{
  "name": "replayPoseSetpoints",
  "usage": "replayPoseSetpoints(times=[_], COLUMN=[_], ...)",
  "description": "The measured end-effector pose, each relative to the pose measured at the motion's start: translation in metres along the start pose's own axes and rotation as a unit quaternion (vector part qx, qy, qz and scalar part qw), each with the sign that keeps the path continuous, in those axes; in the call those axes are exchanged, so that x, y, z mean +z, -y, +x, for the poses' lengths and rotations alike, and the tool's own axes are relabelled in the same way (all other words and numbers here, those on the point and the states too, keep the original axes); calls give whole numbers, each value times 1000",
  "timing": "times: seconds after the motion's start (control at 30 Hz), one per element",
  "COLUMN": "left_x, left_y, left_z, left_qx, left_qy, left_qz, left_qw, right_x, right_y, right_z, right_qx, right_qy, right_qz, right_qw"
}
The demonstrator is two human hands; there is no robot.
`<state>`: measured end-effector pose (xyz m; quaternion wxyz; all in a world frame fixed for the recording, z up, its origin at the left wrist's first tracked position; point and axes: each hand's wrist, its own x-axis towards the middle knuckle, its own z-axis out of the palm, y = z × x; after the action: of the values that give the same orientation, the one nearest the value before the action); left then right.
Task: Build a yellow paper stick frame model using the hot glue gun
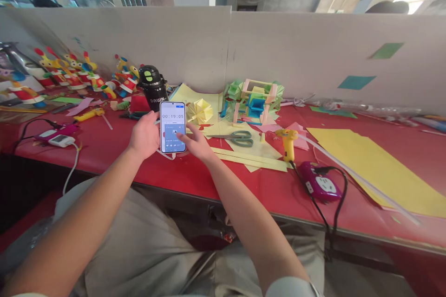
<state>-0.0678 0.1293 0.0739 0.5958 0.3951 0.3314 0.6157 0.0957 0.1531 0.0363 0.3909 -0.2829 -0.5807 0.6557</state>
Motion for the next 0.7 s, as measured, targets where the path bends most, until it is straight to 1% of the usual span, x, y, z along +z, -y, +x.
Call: replayPoseSetpoints(times=[0.1, 0.17, 0.37, 0.53, 0.7], left_x=[-2, -3, 0, 5, 2], left_y=[-1, -1, 0, 0, 1], left_z=[-1, -1, -1, -3, -2], left_qx=[1, 3, 11, 17, 19], left_qy=[-1, -1, 3, -4, -4], left_qz=[9, 13, 9, 4, 3], left_qw=[1000, 1000, 1000, 1000, 1000], right_x=[-1, -1, 3, 2, 1], right_y=[-1, -2, -2, -2, -2], right_z=[-1, -1, 1, 0, 0], right_qx=[-18, -26, -1, 3, 1], right_qy=[29, 37, -20, -1, 25], right_qz=[-12, -14, -3, 0, 7], right_qw=[999, 999, 1000, 1000, 1000])
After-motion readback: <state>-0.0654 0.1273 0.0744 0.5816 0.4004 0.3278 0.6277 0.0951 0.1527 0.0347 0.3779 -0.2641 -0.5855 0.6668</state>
